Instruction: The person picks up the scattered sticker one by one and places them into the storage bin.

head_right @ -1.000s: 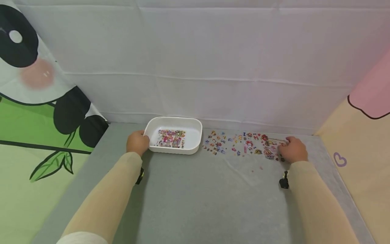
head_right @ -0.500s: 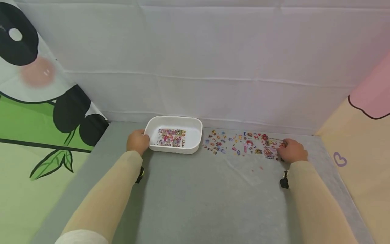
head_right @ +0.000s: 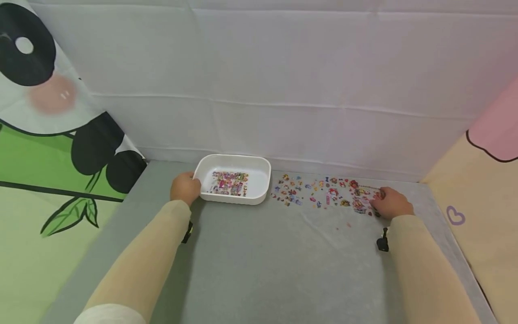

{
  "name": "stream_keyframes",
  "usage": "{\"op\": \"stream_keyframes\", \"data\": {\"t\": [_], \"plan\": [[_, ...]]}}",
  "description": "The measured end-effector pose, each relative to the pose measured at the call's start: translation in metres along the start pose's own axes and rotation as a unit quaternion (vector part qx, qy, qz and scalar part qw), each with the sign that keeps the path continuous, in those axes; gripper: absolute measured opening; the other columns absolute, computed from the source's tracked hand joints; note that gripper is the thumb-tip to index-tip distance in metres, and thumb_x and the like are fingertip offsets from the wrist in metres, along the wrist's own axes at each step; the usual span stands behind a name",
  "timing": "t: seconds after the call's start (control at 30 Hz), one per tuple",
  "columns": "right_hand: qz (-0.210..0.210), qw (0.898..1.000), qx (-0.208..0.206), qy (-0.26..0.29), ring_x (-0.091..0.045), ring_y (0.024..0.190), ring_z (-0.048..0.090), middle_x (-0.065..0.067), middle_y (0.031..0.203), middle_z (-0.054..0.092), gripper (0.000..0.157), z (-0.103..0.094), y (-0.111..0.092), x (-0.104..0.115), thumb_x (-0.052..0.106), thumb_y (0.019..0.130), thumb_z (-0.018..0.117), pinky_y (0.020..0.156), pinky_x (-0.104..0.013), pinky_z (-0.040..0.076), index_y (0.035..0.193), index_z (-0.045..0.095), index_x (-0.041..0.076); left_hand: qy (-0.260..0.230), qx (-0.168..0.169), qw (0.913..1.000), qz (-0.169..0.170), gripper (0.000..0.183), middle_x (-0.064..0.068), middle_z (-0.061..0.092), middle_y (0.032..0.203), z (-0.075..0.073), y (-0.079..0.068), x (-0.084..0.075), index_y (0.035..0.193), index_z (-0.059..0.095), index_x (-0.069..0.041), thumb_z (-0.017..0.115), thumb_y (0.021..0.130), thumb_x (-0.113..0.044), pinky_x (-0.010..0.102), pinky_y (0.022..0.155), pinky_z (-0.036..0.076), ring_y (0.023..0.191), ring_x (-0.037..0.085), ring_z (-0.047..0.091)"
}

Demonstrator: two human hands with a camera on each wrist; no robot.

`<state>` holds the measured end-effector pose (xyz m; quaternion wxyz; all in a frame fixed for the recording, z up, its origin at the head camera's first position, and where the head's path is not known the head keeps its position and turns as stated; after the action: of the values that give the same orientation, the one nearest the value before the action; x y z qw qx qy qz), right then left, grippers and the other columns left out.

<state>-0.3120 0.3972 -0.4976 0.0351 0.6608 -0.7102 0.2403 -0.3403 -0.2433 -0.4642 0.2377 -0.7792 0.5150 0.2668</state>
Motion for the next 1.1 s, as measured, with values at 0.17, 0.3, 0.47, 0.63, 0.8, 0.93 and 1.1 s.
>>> {"op": "stream_keyframes", "data": {"t": [0.17,0.3,0.47,0.63,0.8,0.93,1.1], "plan": [[-0.006,1.000,-0.010,-0.009,-0.065,0.128,0.036,-0.045,0.147,0.033,0.088,-0.003,0.000,0.000,0.048,0.100,0.056,0.100,-0.074,0.035,0.152,0.026,-0.017,0.006,-0.001,1.0000,0.004,0.044,0.021,0.068,0.127,-0.001,-0.001,-0.002,0.137,0.064,0.002,0.044,0.101,-0.013,0.053,0.094,0.052,0.107,0.035,0.064],[-0.017,0.999,-0.034,-0.010,-0.065,0.124,0.042,-0.044,0.142,0.041,0.085,-0.007,0.002,0.001,0.040,0.097,0.062,0.098,-0.073,0.038,0.150,0.029,-0.017,0.005,0.001,1.0000,0.003,0.044,0.020,0.068,0.128,-0.001,-0.001,-0.001,0.139,0.062,0.002,0.043,0.101,-0.013,0.053,0.095,0.052,0.107,0.034,0.064],[-0.018,0.999,-0.046,0.006,-0.061,0.120,0.048,-0.043,0.137,0.046,0.079,-0.011,0.002,0.002,0.029,0.095,0.064,0.097,-0.070,0.041,0.148,0.032,-0.019,-0.004,0.004,0.9999,-0.008,0.044,0.019,0.068,0.128,-0.001,-0.001,0.001,0.139,0.063,0.001,0.045,0.101,-0.013,0.053,0.097,0.051,0.109,0.034,0.064],[-0.005,0.999,-0.052,0.014,-0.059,0.117,0.050,-0.044,0.134,0.048,0.068,-0.017,-0.002,0.005,0.021,0.096,0.058,0.094,-0.069,0.043,0.145,0.035,-0.021,-0.008,0.002,0.9999,-0.006,0.045,0.019,0.068,0.129,0.002,0.001,0.003,0.140,0.062,0.000,0.045,0.101,-0.014,0.054,0.098,0.050,0.111,0.035,0.064],[0.003,0.998,-0.057,0.014,-0.056,0.110,0.055,-0.042,0.126,0.055,0.060,-0.018,-0.003,0.004,0.022,0.098,0.059,0.090,-0.067,0.046,0.137,0.046,-0.021,-0.004,-0.002,1.0000,0.000,0.045,0.020,0.068,0.128,0.003,0.003,0.004,0.139,0.063,0.000,0.045,0.100,-0.013,0.055,0.097,0.050,0.109,0.035,0.064],[0.003,0.998,-0.065,0.024,-0.046,0.095,0.061,-0.035,0.111,0.063,0.050,-0.018,-0.002,0.000,0.022,0.096,0.063,0.080,-0.061,0.050,0.125,0.056,-0.019,-0.002,-0.005,1.0000,0.001,0.044,0.019,0.069,0.127,0.004,0.003,0.005,0.138,0.064,0.000,0.046,0.100,-0.013,0.054,0.097,0.051,0.108,0.035,0.064],[-0.009,0.997,-0.070,0.035,-0.034,0.079,0.058,-0.022,0.091,0.064,0.034,-0.018,-0.003,0.000,0.018,0.093,0.064,0.066,-0.046,0.049,0.109,0.060,-0.012,-0.003,-0.005,1.0000,-0.008,0.042,0.019,0.069,0.127,0.004,0.002,0.004,0.137,0.064,0.001,0.046,0.102,-0.015,0.054,0.098,0.051,0.108,0.034,0.064]]}}
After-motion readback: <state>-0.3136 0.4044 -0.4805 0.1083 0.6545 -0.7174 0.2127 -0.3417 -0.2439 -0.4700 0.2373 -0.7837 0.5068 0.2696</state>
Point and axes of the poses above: each hand's wrist, its own y-axis towards the middle knuckle, its own z-axis out of the palm, x = y × z, the point moved 7 cm from there along y, towards the middle knuckle
